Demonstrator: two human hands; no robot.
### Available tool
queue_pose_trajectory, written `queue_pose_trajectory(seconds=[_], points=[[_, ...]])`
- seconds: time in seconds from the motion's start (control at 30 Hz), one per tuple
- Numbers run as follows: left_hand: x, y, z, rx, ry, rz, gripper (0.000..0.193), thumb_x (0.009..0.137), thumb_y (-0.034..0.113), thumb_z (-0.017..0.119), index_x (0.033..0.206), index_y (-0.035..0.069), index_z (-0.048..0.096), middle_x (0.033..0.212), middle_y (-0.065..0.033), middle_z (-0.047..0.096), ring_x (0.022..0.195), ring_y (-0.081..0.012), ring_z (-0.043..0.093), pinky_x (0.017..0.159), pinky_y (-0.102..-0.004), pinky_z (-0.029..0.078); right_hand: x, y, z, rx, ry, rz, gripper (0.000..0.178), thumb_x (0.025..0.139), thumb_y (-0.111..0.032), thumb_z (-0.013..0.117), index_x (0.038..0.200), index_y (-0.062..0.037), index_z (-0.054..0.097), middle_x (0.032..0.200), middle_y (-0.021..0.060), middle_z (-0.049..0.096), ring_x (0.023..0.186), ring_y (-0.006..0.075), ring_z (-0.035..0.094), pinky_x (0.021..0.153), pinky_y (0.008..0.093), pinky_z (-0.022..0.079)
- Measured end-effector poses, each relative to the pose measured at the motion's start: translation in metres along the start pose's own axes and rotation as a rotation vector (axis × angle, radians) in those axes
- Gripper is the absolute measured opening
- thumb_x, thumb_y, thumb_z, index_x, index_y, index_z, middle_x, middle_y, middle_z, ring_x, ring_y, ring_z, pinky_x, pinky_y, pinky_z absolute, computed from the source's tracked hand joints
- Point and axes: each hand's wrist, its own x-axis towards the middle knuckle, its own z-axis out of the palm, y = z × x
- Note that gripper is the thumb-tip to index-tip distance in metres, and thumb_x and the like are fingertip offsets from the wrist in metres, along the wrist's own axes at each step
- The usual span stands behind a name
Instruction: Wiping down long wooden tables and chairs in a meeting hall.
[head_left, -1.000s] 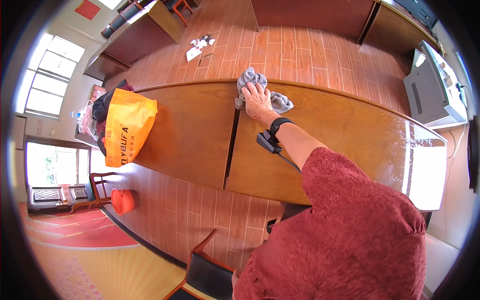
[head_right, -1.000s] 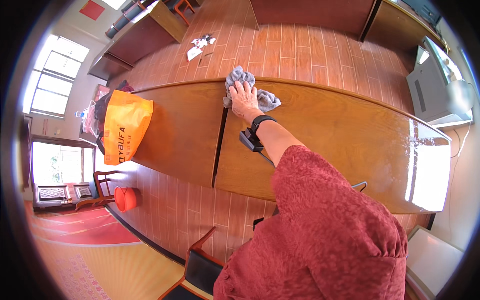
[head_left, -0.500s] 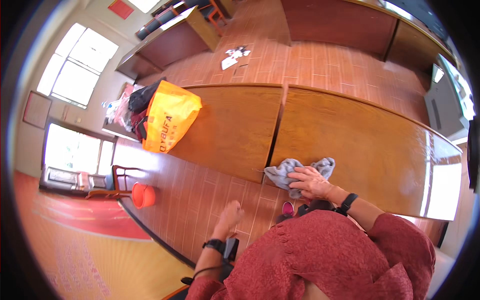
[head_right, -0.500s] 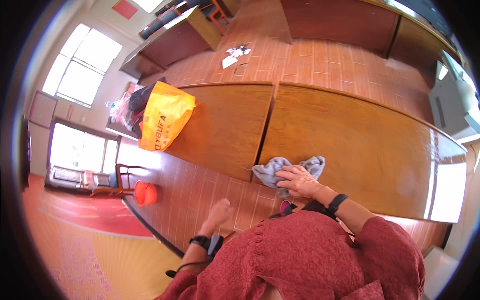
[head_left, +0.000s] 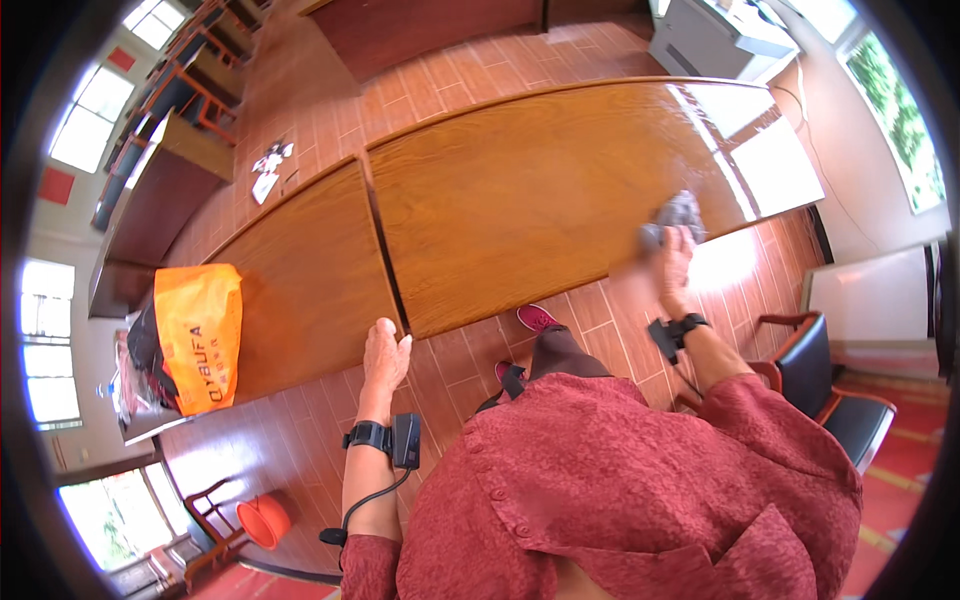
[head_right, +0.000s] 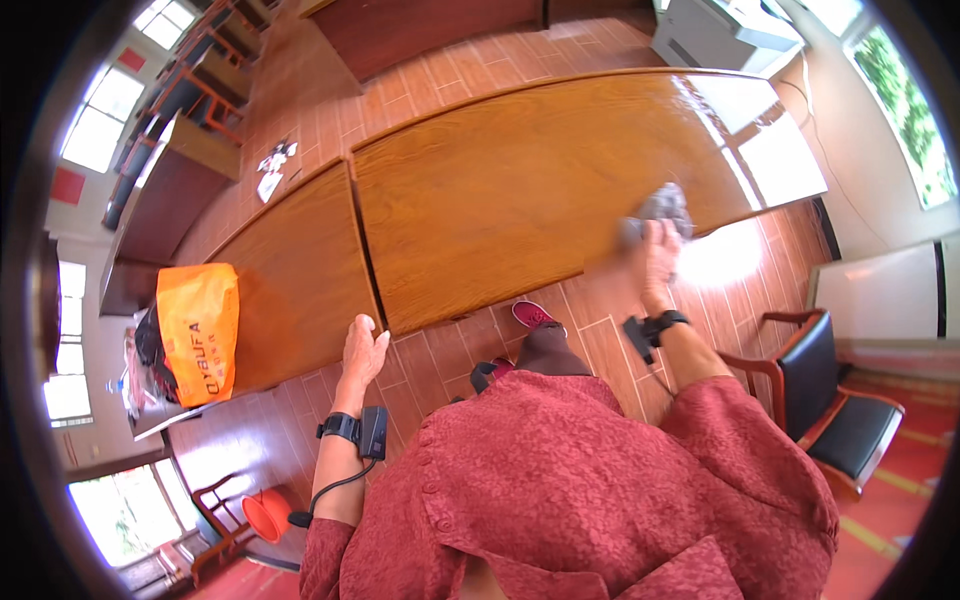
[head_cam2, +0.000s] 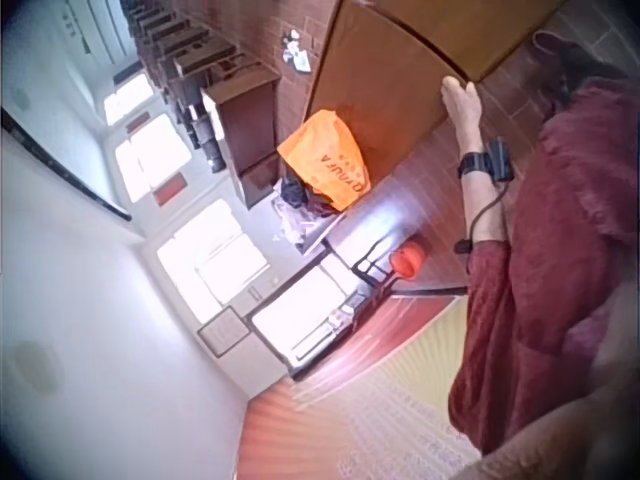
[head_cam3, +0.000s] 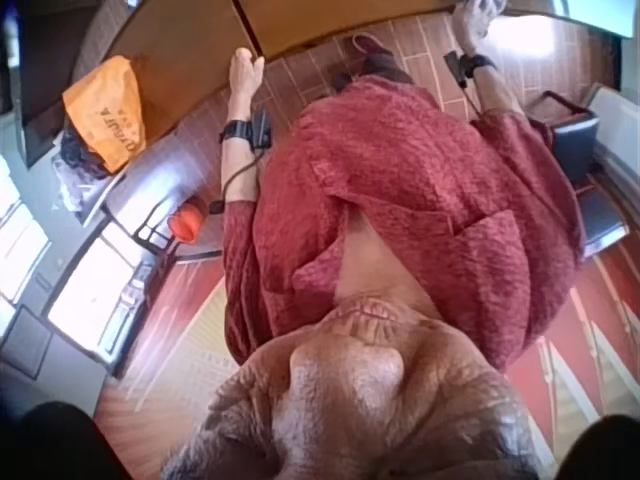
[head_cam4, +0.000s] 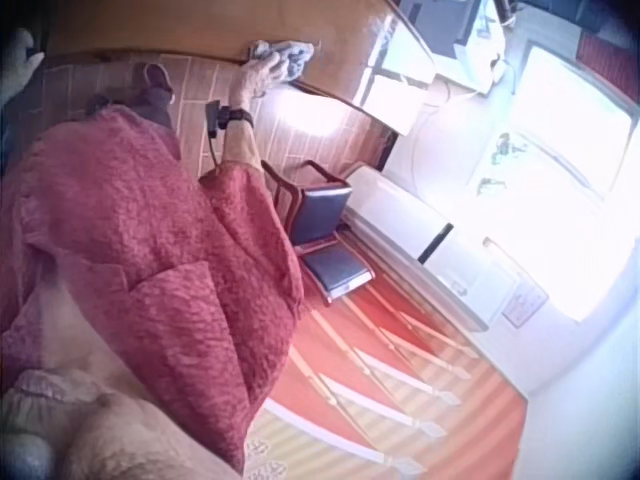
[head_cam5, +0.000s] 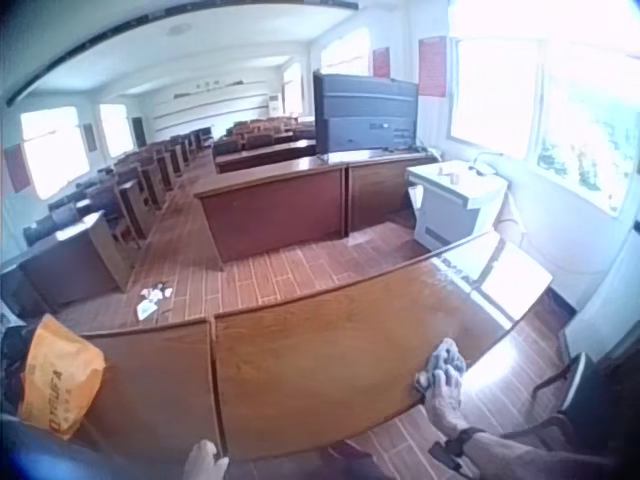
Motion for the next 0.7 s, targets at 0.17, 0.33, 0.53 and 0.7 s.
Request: queue_pose_trajectory(seconds=[0.17, 0.33, 0.53, 0.7], points=[[-0.002, -0.029, 0.011, -0.028, 0.049, 0.071, 0.030, 0.073, 0.015, 0.063, 0.086, 0.003, 0.039, 0.084, -0.0190, 0.046, 0.084, -0.0376, 0.047, 0.072, -0.0437, 0.038, -0.047, -0.166, -0.039, 0.280, -0.561, -0.437, 0.033, 0.065, -0.014, 0.058, 0.098, -0.0115, 0.053, 0.121, 0.0121, 0.043, 0.115, 0.0334, 0.038, 0.093, 0.0489, 0.033], [0.003, -0.030, 0.007, 0.003, -0.029, 0.036, 0.032, 0.074, 0.018, 0.061, 0.087, 0.003, 0.036, 0.080, -0.0160, 0.042, 0.079, -0.0337, 0.045, 0.071, -0.0399, 0.038, -0.062, -0.218, -0.031, 0.618, -0.444, -0.939, 0.031, 0.072, -0.020, 0.057, 0.102, -0.0200, 0.046, 0.122, 0.0083, 0.040, 0.118, 0.0300, 0.035, 0.091, 0.0505, 0.034], [-0.001, -0.033, 0.012, 0.153, -0.020, 0.005, 0.032, 0.072, 0.013, 0.060, 0.090, 0.001, 0.037, 0.085, -0.0178, 0.044, 0.083, -0.0362, 0.046, 0.074, -0.0408, 0.039, -0.006, -0.211, -0.018, 0.732, -0.346, -1.021, 0.018, 0.074, -0.022, 0.055, 0.092, -0.0228, 0.052, 0.108, 0.0011, 0.048, 0.103, 0.0191, 0.045, 0.077, 0.0399, 0.040], [-0.002, -0.013, -0.003, 0.147, -0.130, -0.184, 0.042, 0.066, 0.017, 0.065, 0.093, -0.001, 0.037, 0.093, -0.0216, 0.043, 0.090, -0.0365, 0.045, 0.081, -0.0421, 0.038, 0.091, -0.111, 0.008, 0.391, -0.265, -0.523, 0.016, 0.067, -0.016, 0.058, 0.083, -0.0183, 0.056, 0.095, -0.0004, 0.053, 0.087, 0.0210, 0.055, 0.070, 0.0379, 0.044]])
